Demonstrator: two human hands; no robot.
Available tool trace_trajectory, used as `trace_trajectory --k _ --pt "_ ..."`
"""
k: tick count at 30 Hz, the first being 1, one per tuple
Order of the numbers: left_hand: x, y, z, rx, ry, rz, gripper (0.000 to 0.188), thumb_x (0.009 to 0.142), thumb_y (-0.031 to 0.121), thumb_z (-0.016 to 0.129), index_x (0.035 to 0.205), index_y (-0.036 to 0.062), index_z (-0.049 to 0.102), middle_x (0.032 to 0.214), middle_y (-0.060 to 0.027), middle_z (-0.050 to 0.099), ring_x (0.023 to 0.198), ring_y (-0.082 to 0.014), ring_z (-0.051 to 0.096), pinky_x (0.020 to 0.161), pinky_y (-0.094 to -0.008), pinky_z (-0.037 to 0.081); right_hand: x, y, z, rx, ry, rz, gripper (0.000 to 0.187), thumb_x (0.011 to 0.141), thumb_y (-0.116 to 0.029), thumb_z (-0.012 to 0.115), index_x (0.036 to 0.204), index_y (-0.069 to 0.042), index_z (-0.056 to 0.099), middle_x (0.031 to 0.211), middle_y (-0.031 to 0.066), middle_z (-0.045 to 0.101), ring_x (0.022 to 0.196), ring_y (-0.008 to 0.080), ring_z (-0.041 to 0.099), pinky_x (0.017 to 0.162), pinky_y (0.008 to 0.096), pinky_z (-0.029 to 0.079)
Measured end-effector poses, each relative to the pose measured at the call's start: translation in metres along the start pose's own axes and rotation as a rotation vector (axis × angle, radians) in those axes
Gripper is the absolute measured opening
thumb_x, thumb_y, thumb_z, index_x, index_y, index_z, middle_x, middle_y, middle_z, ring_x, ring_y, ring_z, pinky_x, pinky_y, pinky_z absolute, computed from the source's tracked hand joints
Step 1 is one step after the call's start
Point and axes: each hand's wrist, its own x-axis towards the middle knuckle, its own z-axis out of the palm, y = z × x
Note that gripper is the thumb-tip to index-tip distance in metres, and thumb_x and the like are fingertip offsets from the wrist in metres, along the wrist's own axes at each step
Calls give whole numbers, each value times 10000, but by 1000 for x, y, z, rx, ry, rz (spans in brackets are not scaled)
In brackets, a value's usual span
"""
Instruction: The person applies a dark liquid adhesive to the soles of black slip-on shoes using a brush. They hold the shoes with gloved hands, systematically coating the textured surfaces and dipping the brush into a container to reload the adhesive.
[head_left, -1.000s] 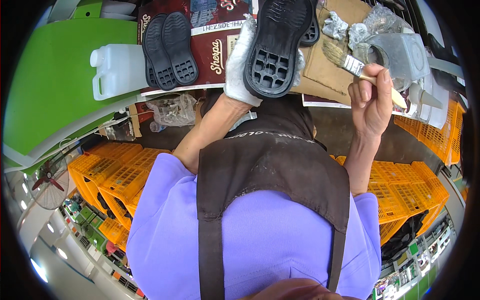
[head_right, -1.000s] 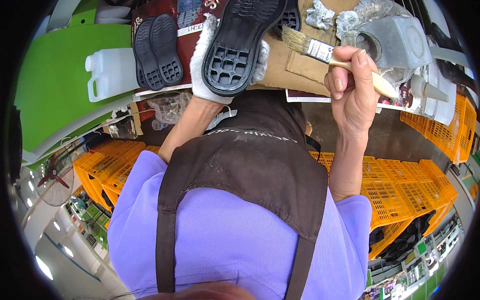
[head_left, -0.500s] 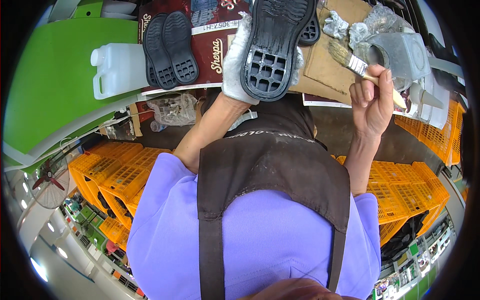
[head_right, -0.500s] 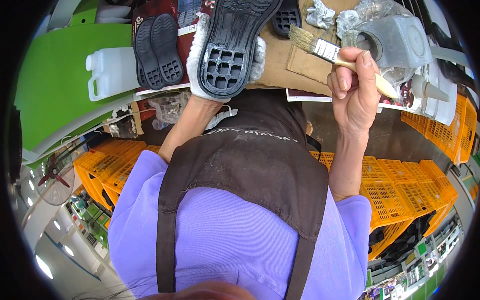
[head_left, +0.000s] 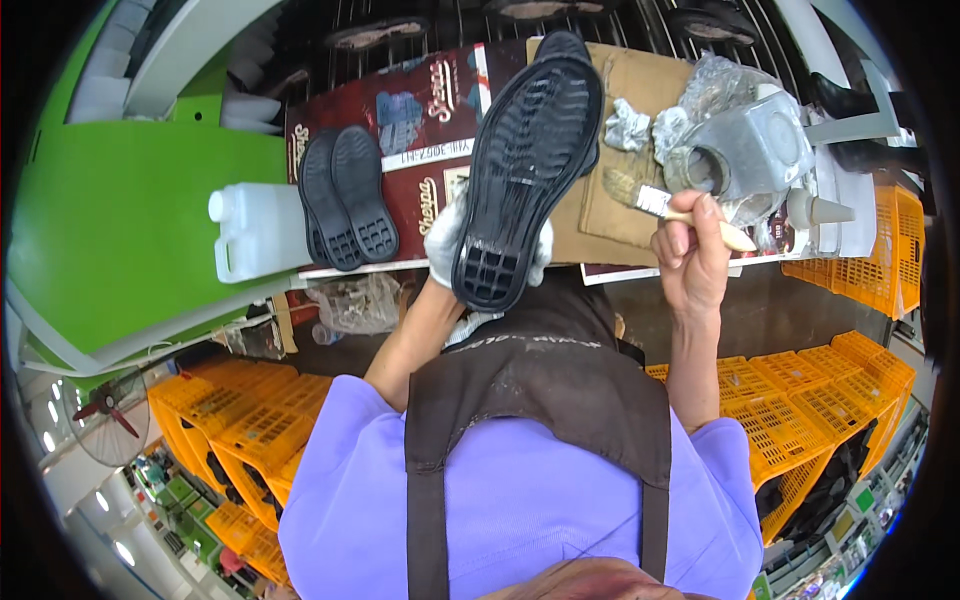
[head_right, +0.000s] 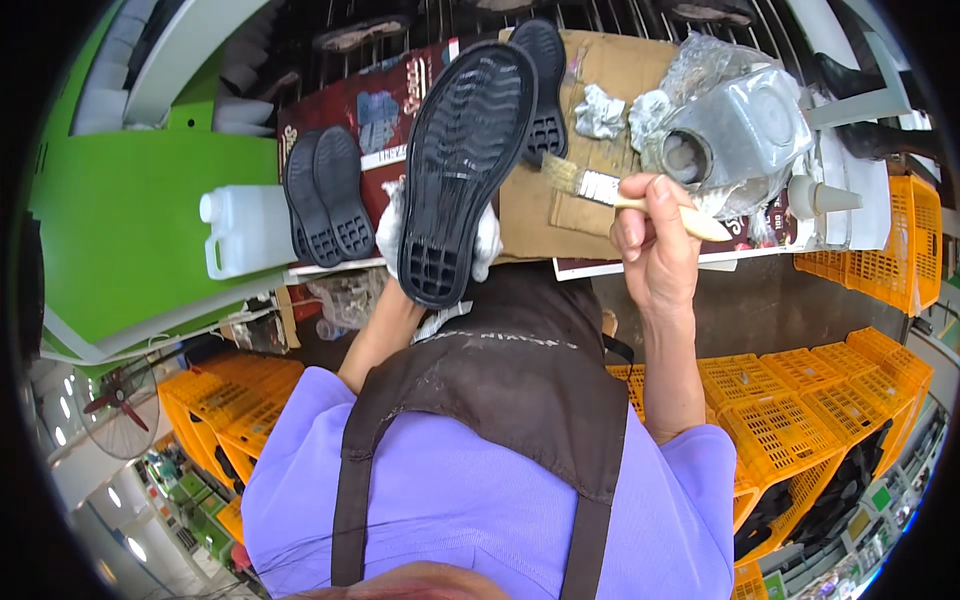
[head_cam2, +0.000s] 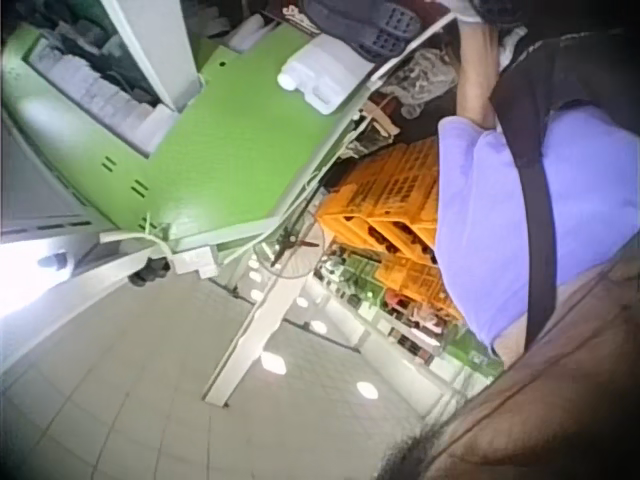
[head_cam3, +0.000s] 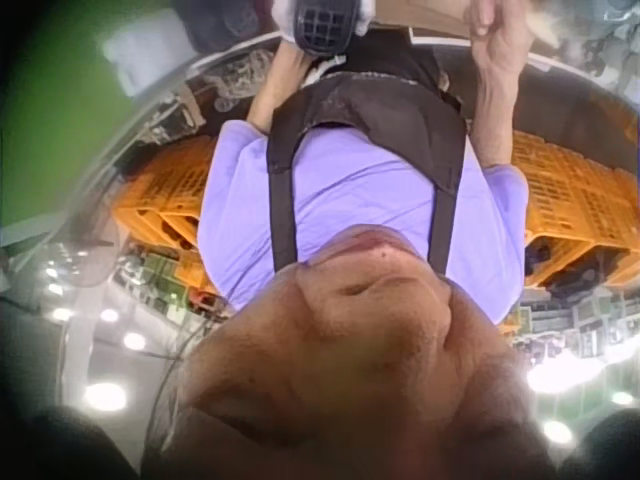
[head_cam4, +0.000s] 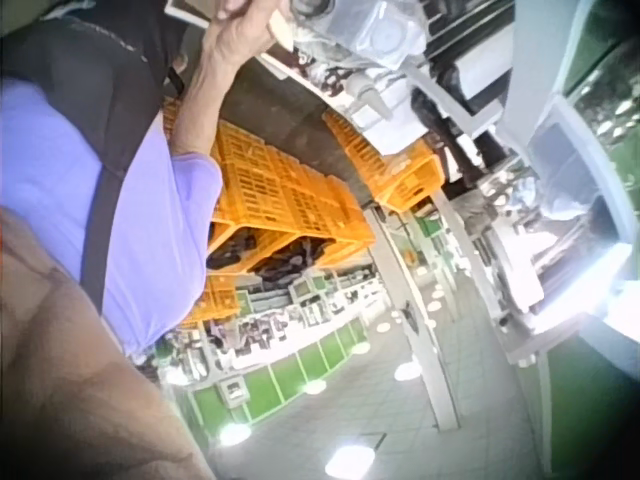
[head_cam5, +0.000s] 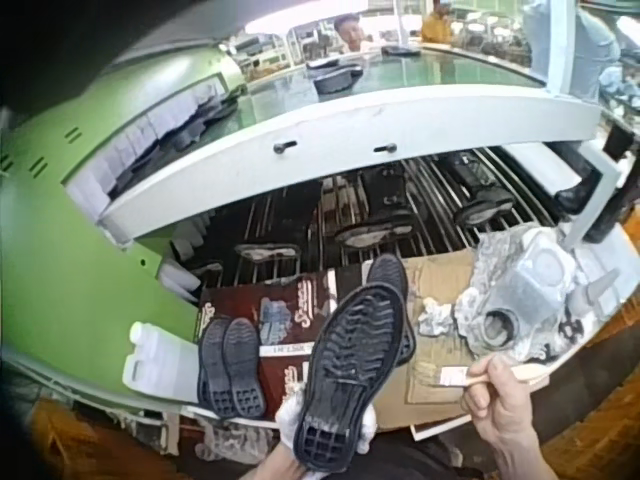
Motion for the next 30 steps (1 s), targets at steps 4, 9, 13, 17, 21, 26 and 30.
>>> trace_trajectory --k 4,9,13,17,21,26,30 --pt "2 -6 -24 -345 -397 -28 782 813 552 460 1237 -95 338 920 -344 507 746 -381 600 607 -433 538 1 1 0 -3 20 11 277 916 -254 495 877 6 581 518 19 461 420 70 356 420 200 283" --pt "3 -5 -23 -296 -398 -51 768 817 520 476 1252 -95 324 957 -339 507 790 -379 599 645 -422 535 2 1 -2 2 18 9 274 918 -250 491 877 5 582 518 20 461 420 69 354 418 199 285" --pt "0 -4 -20 -206 -353 -56 732 825 487 478 1241 -100 340 999 -322 519 829 -362 597 697 -417 526 1 1 -3 -20 44 -5 262 931 -252 461 895 -14 564 505 -5 413 397 60 311 391 197 251" --pt "-4 -4 -15 -125 -279 -44 725 818 477 506 1214 -114 368 1001 -286 539 832 -319 604 715 -393 523 1 1 -6 -14 61 -5 256 930 -245 461 895 -13 564 507 -4 417 398 61 315 391 197 252" --pt "-6 -5 -12 -38 -246 -34 727 812 488 521 1218 -98 379 1001 -254 555 835 -292 607 730 -370 518 1 0 -8 -12 71 -13 253 929 -242 462 895 -13 563 509 -4 420 398 62 317 388 198 251" --pt "-9 -6 -12 -8 -206 -57 733 809 502 524 1223 -87 384 997 -251 565 835 -289 608 735 -374 516 2 -1 -11 1 63 -11 257 926 -244 471 888 -9 570 513 4 432 406 65 327 398 199 261" --pt "-8 -7 -11 -15 -224 -52 723 816 496 516 1223 -87 383 997 -255 564 835 -294 608 736 -377 516 2 -2 -13 22 54 4 269 921 -250 488 875 -3 584 523 22 457 425 73 348 421 204 283"
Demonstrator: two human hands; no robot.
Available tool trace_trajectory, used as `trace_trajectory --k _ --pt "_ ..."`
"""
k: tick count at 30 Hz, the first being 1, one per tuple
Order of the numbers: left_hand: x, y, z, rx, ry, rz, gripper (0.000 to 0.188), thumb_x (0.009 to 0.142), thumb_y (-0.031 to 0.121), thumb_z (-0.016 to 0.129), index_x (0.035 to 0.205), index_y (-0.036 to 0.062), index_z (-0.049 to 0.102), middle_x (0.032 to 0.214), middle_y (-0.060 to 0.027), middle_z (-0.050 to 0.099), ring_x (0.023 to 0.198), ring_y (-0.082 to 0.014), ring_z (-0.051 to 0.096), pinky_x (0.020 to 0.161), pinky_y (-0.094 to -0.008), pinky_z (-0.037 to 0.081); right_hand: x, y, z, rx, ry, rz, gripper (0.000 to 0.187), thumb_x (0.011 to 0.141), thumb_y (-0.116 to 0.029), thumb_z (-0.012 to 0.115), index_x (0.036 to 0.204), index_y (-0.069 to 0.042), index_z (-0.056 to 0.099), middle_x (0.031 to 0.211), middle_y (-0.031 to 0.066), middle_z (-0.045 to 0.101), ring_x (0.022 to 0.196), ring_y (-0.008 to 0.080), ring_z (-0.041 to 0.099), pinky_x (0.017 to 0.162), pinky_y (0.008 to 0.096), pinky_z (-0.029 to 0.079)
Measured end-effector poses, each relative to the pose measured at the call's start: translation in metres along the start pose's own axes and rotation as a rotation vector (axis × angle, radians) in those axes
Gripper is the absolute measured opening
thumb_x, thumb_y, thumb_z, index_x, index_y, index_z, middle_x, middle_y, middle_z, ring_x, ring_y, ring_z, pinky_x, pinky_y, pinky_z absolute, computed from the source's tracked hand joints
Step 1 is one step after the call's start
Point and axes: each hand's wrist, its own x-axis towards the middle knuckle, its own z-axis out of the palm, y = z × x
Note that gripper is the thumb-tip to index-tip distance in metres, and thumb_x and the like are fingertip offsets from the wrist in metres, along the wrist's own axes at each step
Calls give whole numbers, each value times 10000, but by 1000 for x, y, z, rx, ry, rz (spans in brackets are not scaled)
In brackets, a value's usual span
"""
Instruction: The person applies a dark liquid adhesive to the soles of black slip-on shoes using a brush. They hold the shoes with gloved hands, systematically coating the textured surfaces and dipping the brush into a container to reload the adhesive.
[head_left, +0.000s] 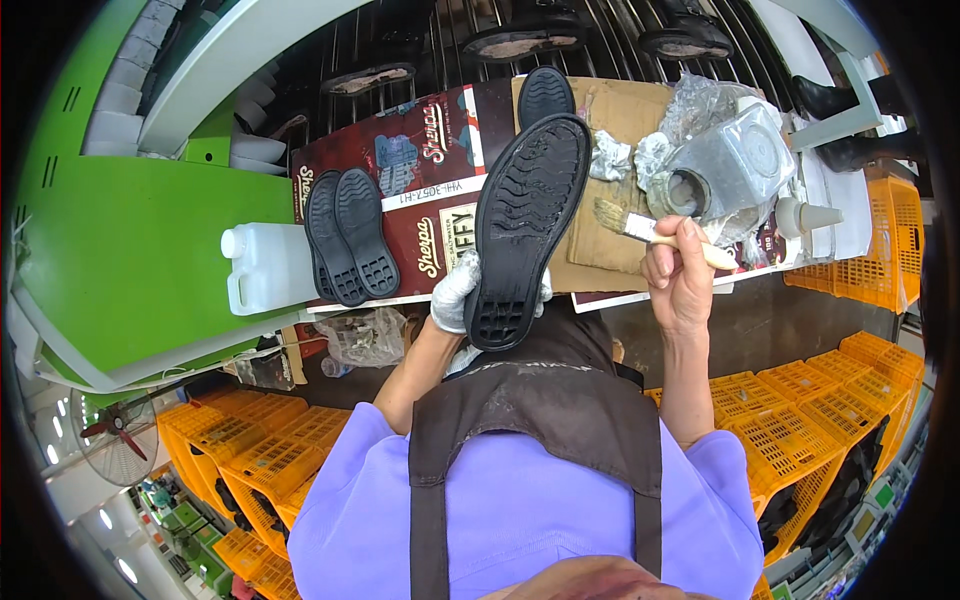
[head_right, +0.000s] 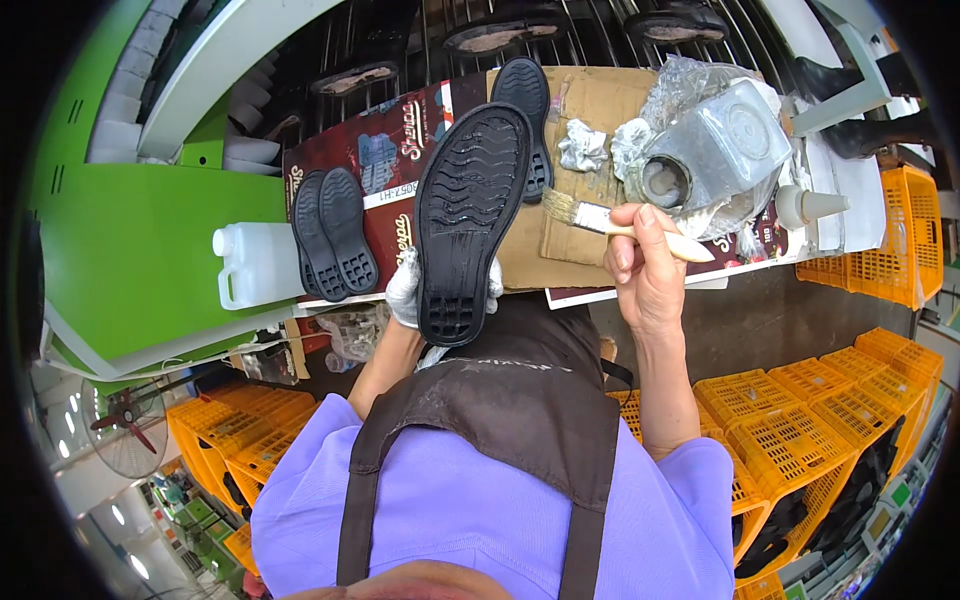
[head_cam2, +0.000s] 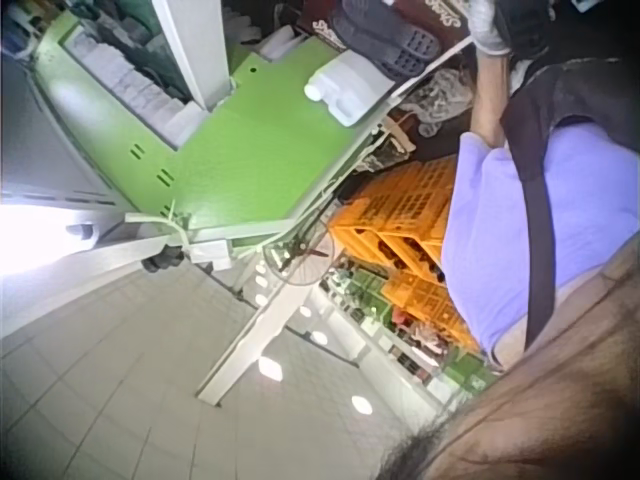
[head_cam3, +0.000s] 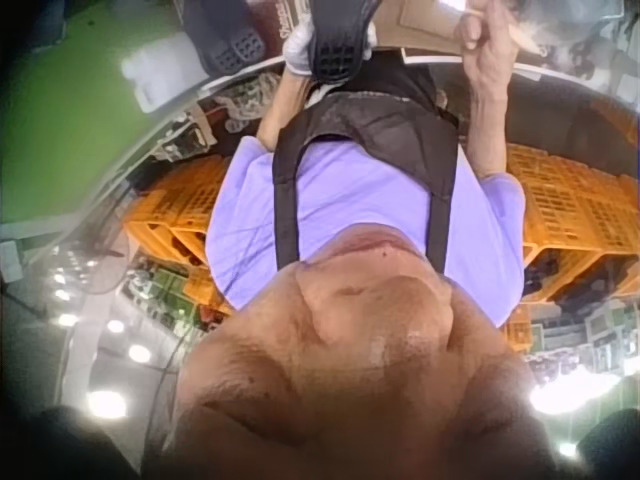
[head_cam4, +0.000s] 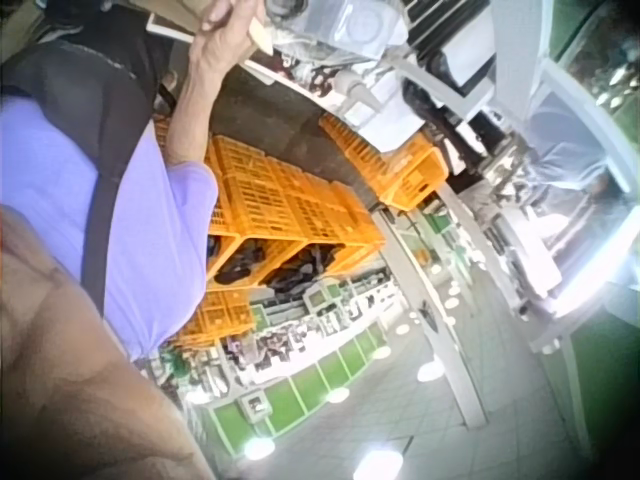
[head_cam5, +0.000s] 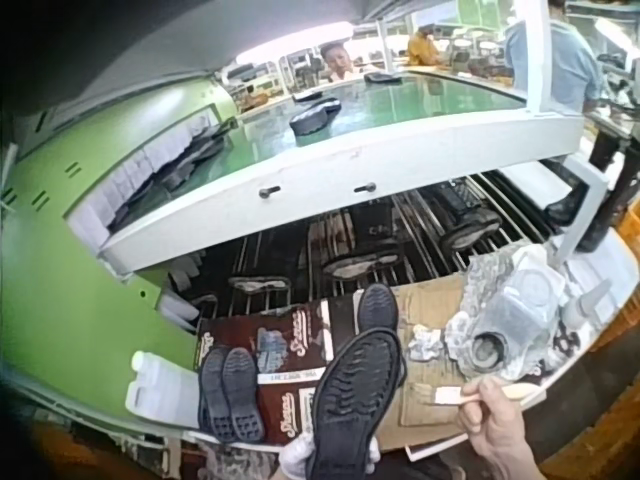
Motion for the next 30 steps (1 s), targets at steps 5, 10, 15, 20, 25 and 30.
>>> trace_trajectory --k 5,10,15,20,25,30 --pt "1 -1 0 -30 -25 -5 698 834 485 490 1227 -81 380 1001 -262 559 845 -302 606 735 -384 517 -1 1 -2 2 7 2 267 921 -250 487 878 -4 582 524 20 457 424 74 348 419 203 281" --pt "2 0 -1 -35 -26 -20 674 853 478 461 1242 -64 365 1020 -258 551 867 -302 599 748 -401 515 1 0 -4 -1 17 5 268 917 -263 494 884 -9 573 521 18 455 416 76 352 411 203 280" --pt "7 -2 -6 -80 87 -49 574 925 461 309 1257 -2 385 1050 -224 556 884 -288 602 775 -392 506 -1 1 -6 -35 37 -15 244 927 -259 464 895 -33 550 510 -8 415 398 69 328 389 200 264" --pt "4 -11 -3 -57 280 -51 656 916 528 222 1261 -5 389 1081 -236 543 896 -322 588 820 -419 470 -2 -4 -7 -25 54 -36 237 927 -244 464 886 -25 548 514 1 424 393 73 325 385 204 267" --pt "6 -17 8 -10 234 -80 639 929 507 214 1266 -12 374 1061 -224 560 873 -306 603 803 -399 483 -2 -3 -17 -46 80 -57 231 925 -253 468 888 -42 555 512 -5 424 389 72 323 382 204 262" --pt "23 -5 33 22 133 -61 621 928 503 226 1274 8 373 1077 -204 560 901 -293 596 819 -401 478 -6 -9 -25 -53 124 -99 226 921 -259 478 881 -54 567 506 -7 419 387 72 322 379 205 264"
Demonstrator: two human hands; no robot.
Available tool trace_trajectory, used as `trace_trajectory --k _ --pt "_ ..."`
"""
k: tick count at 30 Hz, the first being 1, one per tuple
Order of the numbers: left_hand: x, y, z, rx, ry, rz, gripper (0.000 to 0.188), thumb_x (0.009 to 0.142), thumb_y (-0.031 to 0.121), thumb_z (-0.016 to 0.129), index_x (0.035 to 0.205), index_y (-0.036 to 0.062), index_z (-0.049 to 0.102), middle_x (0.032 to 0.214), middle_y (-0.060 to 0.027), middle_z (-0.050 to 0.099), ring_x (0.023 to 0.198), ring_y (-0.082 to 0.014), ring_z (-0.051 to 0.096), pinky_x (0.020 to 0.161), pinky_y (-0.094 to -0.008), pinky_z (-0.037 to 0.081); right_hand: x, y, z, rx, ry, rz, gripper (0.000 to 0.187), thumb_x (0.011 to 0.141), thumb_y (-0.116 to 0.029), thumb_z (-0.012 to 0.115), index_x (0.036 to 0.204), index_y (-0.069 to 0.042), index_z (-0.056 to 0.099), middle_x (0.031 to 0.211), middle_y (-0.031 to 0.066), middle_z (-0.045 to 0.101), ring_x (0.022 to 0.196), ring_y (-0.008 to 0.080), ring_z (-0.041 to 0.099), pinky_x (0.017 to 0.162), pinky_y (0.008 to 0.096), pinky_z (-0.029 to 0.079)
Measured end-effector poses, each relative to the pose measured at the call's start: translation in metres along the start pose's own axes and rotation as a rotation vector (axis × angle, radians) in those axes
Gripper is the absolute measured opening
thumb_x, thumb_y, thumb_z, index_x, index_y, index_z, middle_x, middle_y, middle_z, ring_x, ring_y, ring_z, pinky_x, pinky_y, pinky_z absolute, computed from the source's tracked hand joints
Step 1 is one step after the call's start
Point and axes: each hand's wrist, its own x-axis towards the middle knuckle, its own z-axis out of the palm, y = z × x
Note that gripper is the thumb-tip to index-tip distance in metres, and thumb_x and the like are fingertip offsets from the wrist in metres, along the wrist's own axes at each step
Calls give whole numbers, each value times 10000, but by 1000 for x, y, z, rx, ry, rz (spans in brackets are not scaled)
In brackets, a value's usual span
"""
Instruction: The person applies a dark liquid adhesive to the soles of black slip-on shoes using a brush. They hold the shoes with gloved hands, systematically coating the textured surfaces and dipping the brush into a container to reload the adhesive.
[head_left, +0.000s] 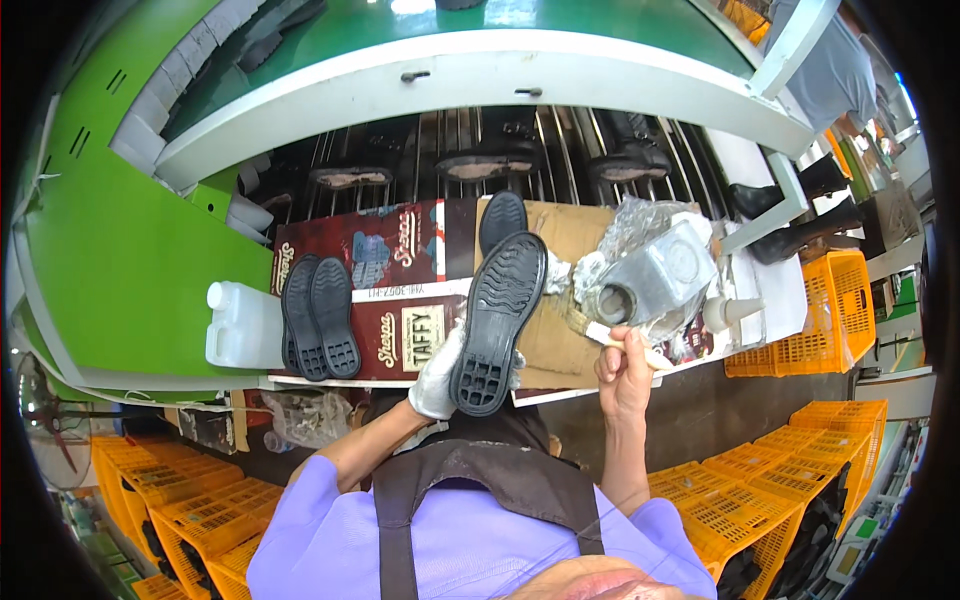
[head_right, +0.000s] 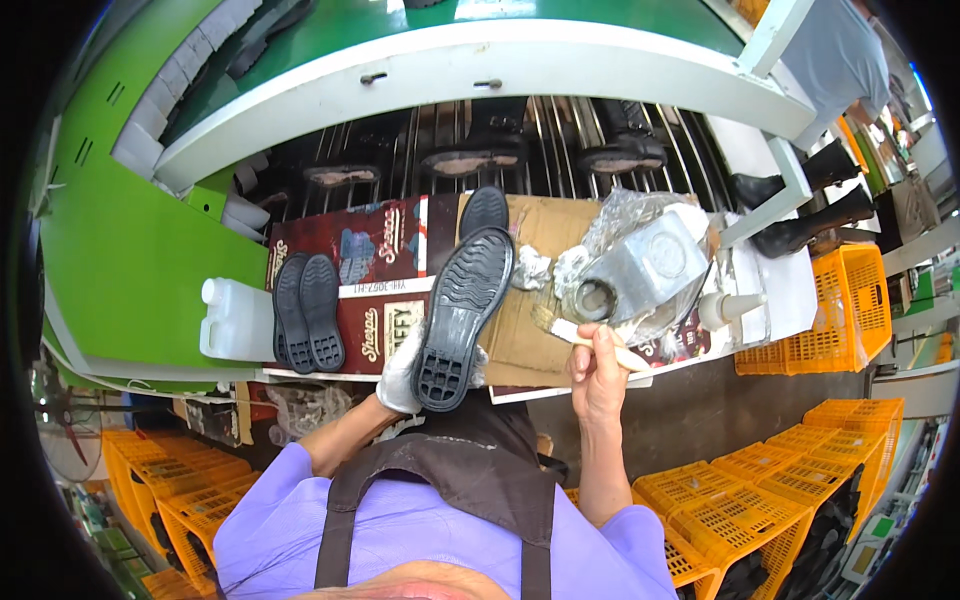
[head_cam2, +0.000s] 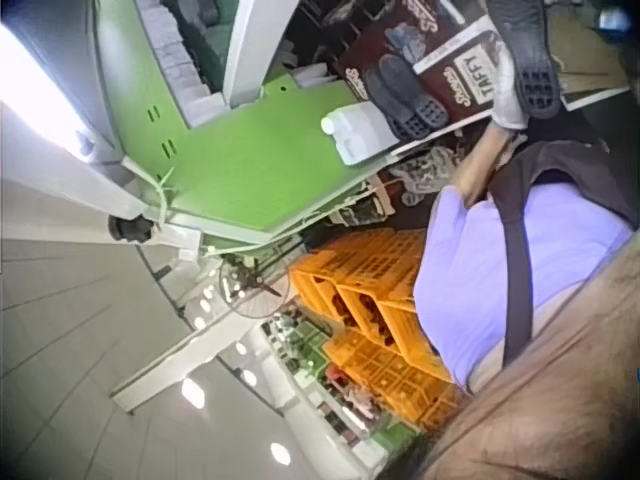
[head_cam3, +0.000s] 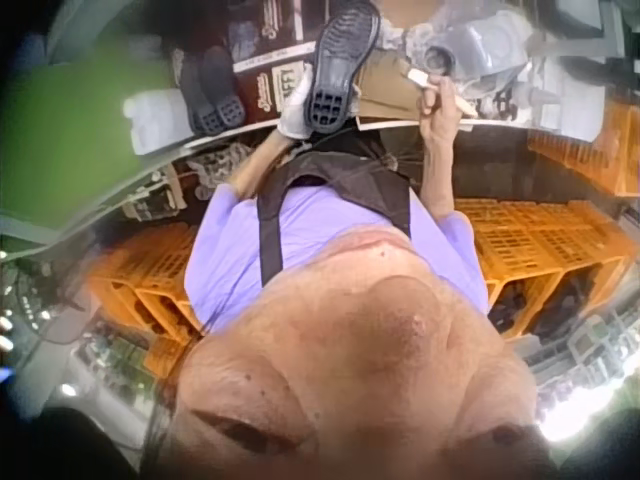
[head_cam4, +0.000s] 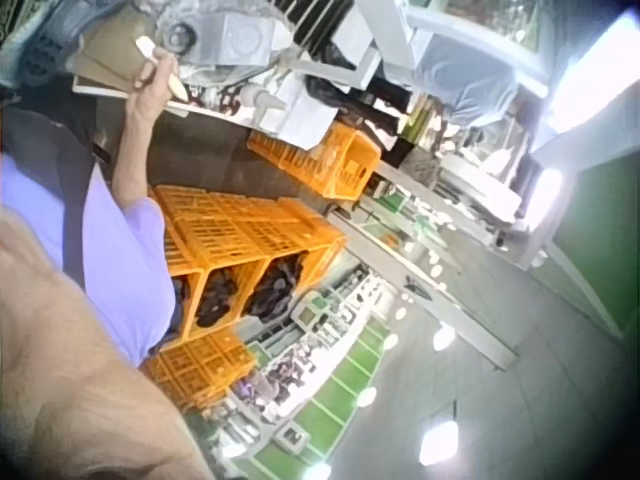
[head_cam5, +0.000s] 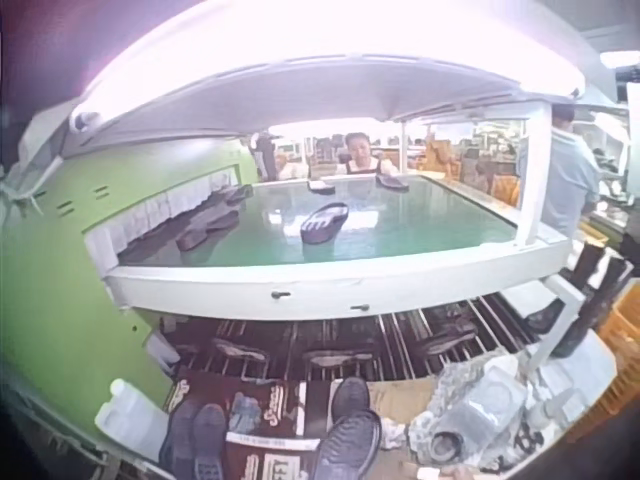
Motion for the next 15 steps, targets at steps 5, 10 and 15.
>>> trace_trajectory --k 5,10,15 --pt "33 56 63 -119 -139 32 708 882 605 245 1251 23 408 1054 -199 557 905 -296 577 822 -407 462 -6 -8 -6 -3 26 -37 222 920 -255 481 876 -56 570 509 -5 420 390 72 324 379 206 267" --pt "174 136 171 -216 -481 282 581 924 494 308 1242 15 391 1141 -161 517 1044 -291 498 921 -401 427 -18 -16 -10 1 85 -65 221 919 -257 484 871 -57 565 512 -11 417 402 72 330 389 206 273" --pt "300 193 208 -150 51 241 644 892 544 349 1170 -36 383 1125 -274 502 1054 -388 512 919 -500 404 -30 -20 13 22 13 -78 240 912 -242 501 870 -12 553 523 22 436 425 90 364 409 209 295"
